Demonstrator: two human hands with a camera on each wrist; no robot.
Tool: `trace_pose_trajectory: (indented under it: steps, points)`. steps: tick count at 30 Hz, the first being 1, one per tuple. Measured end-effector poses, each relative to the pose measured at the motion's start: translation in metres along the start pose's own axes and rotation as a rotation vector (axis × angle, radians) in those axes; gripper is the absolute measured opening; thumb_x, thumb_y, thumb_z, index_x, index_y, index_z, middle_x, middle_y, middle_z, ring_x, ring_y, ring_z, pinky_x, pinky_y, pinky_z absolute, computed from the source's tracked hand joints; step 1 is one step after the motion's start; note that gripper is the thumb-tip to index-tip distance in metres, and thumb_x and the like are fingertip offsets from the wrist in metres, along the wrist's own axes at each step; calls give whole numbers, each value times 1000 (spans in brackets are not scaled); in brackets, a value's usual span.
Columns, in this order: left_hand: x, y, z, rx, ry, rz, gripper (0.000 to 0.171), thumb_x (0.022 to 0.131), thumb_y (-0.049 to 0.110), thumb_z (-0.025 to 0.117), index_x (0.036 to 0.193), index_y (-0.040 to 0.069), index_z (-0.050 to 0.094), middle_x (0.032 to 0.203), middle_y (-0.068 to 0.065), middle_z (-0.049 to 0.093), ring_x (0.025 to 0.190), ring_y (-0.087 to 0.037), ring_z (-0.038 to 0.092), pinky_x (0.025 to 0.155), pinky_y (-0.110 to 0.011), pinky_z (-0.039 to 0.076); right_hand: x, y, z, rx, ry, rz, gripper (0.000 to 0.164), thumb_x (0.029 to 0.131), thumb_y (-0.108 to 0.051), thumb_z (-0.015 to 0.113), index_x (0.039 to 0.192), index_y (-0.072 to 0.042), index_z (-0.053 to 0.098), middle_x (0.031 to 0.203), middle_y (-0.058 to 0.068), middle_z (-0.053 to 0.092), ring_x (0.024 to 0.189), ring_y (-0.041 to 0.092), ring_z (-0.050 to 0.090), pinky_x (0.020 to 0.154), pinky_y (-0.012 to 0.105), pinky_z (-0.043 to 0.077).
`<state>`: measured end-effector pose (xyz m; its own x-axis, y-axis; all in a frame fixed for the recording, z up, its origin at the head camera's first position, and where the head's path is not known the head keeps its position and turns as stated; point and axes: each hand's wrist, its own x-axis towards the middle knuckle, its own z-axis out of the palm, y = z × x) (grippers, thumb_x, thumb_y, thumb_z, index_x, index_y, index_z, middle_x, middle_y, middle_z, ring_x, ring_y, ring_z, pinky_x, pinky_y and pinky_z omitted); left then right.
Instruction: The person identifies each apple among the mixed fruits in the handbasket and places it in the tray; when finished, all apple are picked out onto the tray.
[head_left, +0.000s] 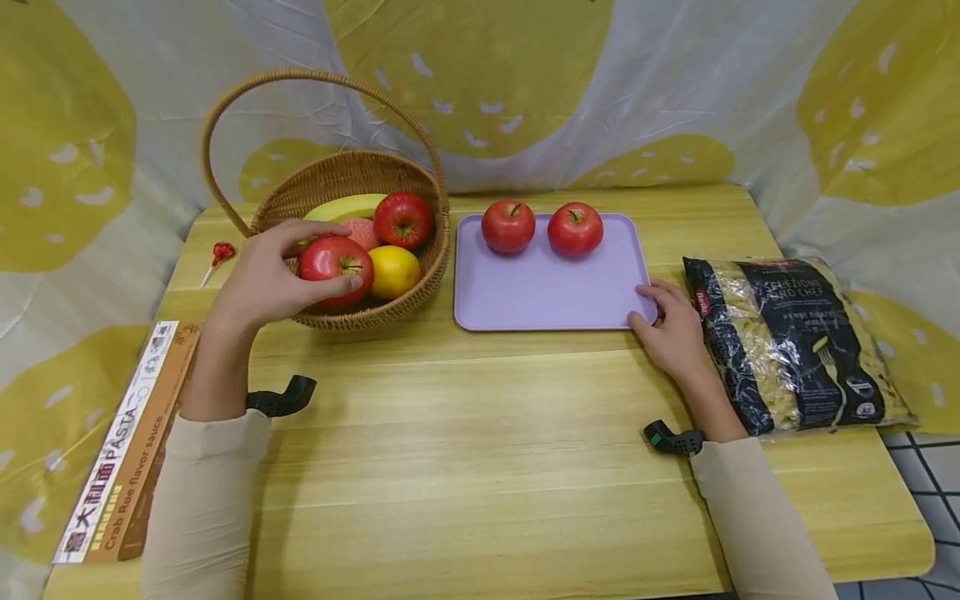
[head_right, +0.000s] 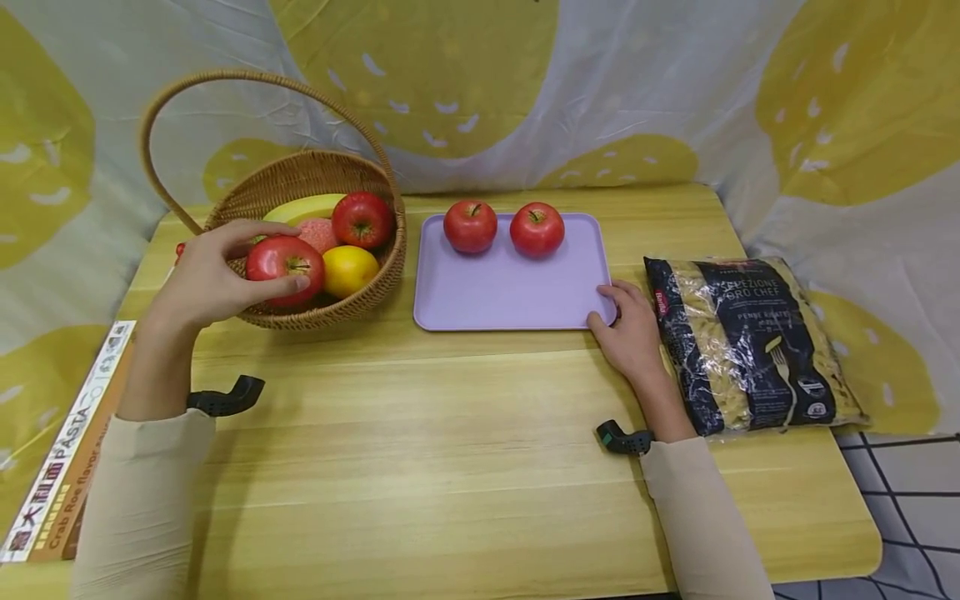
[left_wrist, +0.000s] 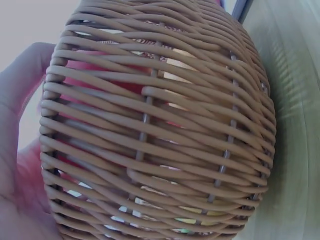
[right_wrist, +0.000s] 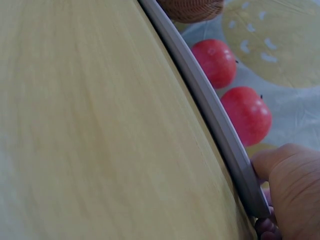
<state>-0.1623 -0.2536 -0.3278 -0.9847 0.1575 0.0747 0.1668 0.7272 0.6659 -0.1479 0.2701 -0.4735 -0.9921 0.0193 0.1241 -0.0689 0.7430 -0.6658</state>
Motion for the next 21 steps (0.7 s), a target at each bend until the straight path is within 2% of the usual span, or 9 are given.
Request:
trace_pose_trajectory:
  steps: [5,7,11,14,21]
  points:
    - [-3,8,2,-124,53,-88,62,78,37,91,135,27,68,133,1,62,103,-15,61,73,-17,55,0,-1,0,2,-2,-8,47,93,-16,65,137,1,62,150,24,50,117,40,57,89,42,42]
    - [-2,13,3,-173,74,-103,63,78,36,91,135,28,68,133,2,63,103,-16,63,73,-16,56,0,-1,0,0,-1,-8,47,93,-16,65,137,1,62,150,24,50,117,40,57,89,43,43]
    - [0,26,7,-203,114,-116,62,76,38,92,133,32,69,132,4,63,102,-17,63,72,-17,56,0,0,0,-4,6,-8,47,93,-16,65,136,1,63,150,24,51,114,39,57,87,41,42]
    - [-1,35,14,-209,139,-86,60,75,37,92,131,33,70,131,4,64,100,-19,63,72,-18,55,0,1,0,-4,7,-9,47,93,-16,65,137,1,63,150,24,51,115,39,57,88,41,42]
    - [4,53,34,-246,169,57,58,73,31,94,127,30,73,128,6,66,98,-16,66,76,-18,56,1,1,0,-2,-2,2,48,93,-17,65,138,1,62,152,24,49,126,42,55,94,48,45]
